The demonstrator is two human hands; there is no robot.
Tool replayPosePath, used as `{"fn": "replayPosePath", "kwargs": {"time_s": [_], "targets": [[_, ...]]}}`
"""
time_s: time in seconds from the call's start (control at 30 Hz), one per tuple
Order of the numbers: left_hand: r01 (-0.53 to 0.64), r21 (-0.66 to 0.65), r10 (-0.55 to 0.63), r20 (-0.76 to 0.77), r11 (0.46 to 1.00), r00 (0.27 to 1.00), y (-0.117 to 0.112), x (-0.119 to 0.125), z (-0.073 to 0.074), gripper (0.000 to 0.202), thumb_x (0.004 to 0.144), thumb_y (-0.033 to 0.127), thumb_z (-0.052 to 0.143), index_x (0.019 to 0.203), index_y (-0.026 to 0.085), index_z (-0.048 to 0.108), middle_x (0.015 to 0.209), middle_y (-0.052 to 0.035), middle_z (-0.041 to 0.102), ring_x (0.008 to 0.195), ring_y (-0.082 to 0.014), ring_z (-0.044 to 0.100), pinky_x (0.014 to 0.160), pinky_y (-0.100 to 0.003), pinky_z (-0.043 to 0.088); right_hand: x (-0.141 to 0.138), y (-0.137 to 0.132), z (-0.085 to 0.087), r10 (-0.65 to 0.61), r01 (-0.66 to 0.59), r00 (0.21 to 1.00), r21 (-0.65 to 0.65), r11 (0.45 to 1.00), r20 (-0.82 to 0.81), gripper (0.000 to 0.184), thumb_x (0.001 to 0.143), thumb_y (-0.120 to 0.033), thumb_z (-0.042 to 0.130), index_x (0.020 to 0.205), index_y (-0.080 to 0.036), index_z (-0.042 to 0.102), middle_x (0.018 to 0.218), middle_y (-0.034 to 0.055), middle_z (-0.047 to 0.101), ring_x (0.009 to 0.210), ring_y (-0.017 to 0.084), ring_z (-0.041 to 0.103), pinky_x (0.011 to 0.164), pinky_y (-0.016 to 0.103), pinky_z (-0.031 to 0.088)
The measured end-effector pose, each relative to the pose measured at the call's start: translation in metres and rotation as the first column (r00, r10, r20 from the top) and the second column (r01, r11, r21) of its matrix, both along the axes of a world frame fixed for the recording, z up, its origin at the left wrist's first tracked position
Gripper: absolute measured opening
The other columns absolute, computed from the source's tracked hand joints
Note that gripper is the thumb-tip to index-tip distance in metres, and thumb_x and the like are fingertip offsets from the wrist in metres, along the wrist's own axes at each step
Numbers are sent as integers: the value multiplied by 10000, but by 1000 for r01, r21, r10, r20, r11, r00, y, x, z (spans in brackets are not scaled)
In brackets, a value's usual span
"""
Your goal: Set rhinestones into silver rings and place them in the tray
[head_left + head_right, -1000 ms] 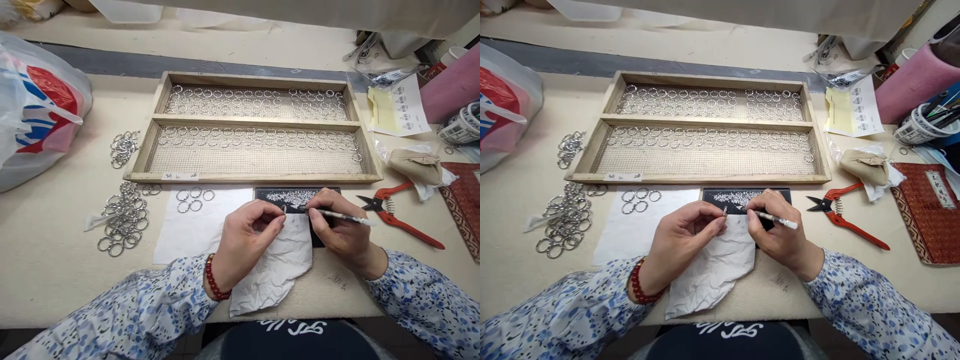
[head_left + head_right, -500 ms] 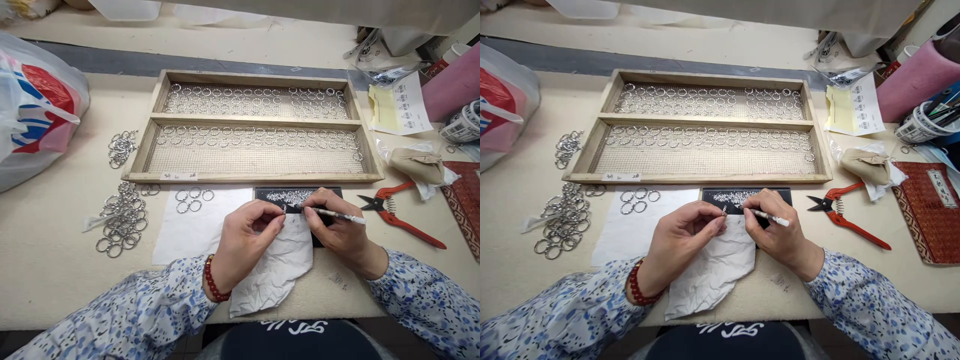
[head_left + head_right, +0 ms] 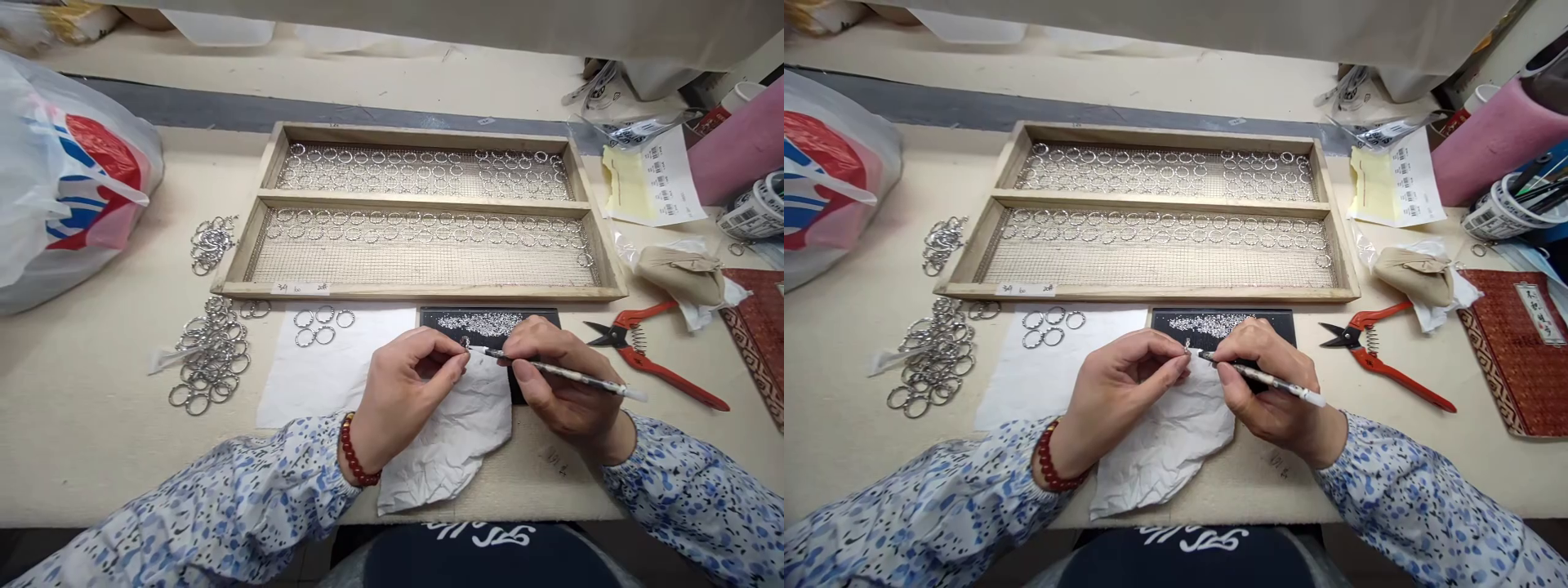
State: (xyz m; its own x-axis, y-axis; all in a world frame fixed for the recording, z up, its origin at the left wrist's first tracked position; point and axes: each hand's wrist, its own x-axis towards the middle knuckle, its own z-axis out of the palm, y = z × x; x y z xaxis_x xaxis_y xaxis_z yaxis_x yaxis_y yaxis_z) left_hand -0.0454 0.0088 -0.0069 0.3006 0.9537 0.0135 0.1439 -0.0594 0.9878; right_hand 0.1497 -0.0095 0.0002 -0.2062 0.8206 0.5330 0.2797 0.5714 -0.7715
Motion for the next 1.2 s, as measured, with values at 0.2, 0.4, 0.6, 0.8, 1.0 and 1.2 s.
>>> {"fn": "replayPosePath", "kwargs": {"time_s": [0.2, 0.4, 0.6, 0.8, 1.0, 1.2], "targets": [[4, 1, -4, -6, 1000, 1000, -1, -1, 0, 54, 828, 173, 674, 784, 150, 695, 777, -64, 680, 709, -159, 635, 622, -279, 540, 0, 0, 1, 0, 0, 1000, 3, 1000, -2, 311, 793, -13, 577, 1037, -196, 641, 866, 56, 644, 799, 203, 610, 720, 395, 527], [-1, 1, 1, -1, 1000, 1000, -1, 0, -1, 47, 825, 170, 676, 790, 146, 696, 779, -64, 682, 713, -161, 637, 629, -286, 543, 0, 0, 1, 19, -19, 1000, -6, 1000, -7, 311, 791, 12, 577, 1036, -169, 638, 875, 64, 637, 803, 198, 593, 712, 397, 512], [-1, -1, 1, 7, 1000, 1000, 0, 0, 1, 52, 821, 153, 675, 774, 143, 695, 767, -58, 676, 697, -158, 632, 613, -285, 529, 0, 0, 1, 18, -18, 999, 18, 1000, -30, 282, 787, 22, 575, 1007, -143, 639, 859, 72, 631, 798, 202, 588, 713, 410, 502], [7, 1, -7, 7, 1000, 1000, -1, -1, -1, 45, 830, 156, 673, 792, 145, 695, 774, -54, 674, 696, -156, 629, 607, -281, 521, 1, 1, 1, -85, 84, 996, 20, 996, 15, 213, 801, -9, 572, 952, -148, 629, 822, 58, 619, 768, 190, 579, 690, 381, 474], [12, 65, -11, -19, 998, 1000, -1, -2, -1, 38, 824, 134, 684, 791, 152, 693, 810, -51, 683, 745, -158, 640, 654, -282, 523, 4, 5, -1, -229, 237, 955, -22, 971, 186, 75, 825, -71, 564, 835, -137, 599, 731, 36, 574, 676, 153, 529, 631, 330, 425], [17, 88, -15, -24, 996, 1000, -1, -2, -1, 33, 822, 127, 687, 801, 152, 692, 830, -56, 688, 772, -163, 644, 681, -288, 527, 4, 6, 0, -233, 246, 941, -24, 969, 247, 61, 835, -87, 556, 825, -134, 592, 716, 30, 567, 665, 146, 530, 612, 306, 422]]}}
